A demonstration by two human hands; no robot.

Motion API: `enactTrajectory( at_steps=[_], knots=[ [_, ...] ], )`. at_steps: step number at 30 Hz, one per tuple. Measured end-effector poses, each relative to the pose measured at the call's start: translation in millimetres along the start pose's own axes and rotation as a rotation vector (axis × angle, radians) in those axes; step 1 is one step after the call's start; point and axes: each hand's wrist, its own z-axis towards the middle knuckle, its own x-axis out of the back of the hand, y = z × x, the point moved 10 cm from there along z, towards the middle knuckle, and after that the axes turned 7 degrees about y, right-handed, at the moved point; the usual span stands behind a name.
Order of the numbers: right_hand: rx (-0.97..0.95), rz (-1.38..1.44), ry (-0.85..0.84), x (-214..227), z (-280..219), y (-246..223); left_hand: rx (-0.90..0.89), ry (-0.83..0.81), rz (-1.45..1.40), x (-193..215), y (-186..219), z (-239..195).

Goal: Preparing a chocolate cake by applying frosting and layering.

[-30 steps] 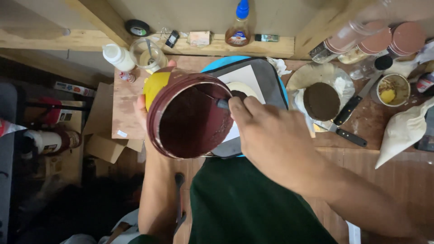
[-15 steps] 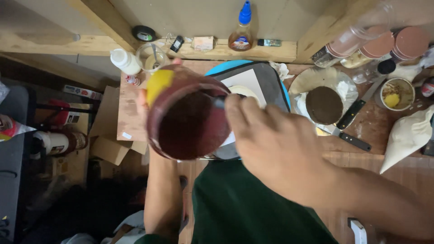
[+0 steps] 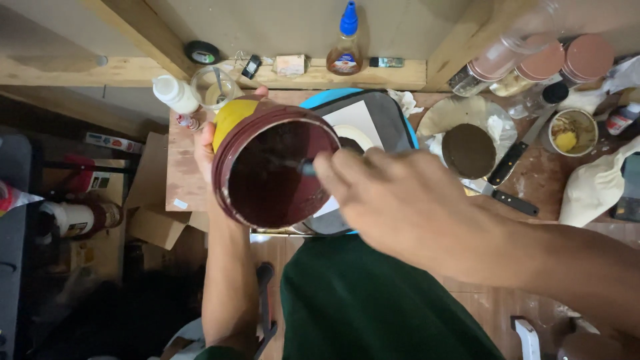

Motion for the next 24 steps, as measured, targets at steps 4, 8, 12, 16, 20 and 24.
enactTrajectory(
  at_steps=[4, 8, 12, 16, 20, 24],
  knots=[
    [-0.158, -0.05, -0.002, 16.0, -2.1, 14.5, -0.066, 0.084, 0.078, -7.8, 2.9, -0.5],
    [-0.283, -0.028, -0.011, -13.2, -1.9, 25.0, -0.052, -0.001, 0.104, -3.3, 6.4, 7.4],
    [-0.372, 0.361, -0.153, -41.7, -2.4, 36.1, -0.115, 0.026, 0.214, -2.0, 15.9, 9.1],
    [-0.625, 0.68, -0.262, -51.7, -11.9, 53.5, -0.155, -0.022, 0.152, -0.3, 19.1, 9.8],
    [-0.592, 0.731, -0.165, -67.4, -28.8, 52.3, -0.18, -0.002, 0.199, 1.2, 15.3, 8.8],
    [-0.565, 0.73, -0.153, -42.9, -22.4, 49.9, -0.195, -0.045, 0.126, -8.8, 10.0, 9.2]
  ],
)
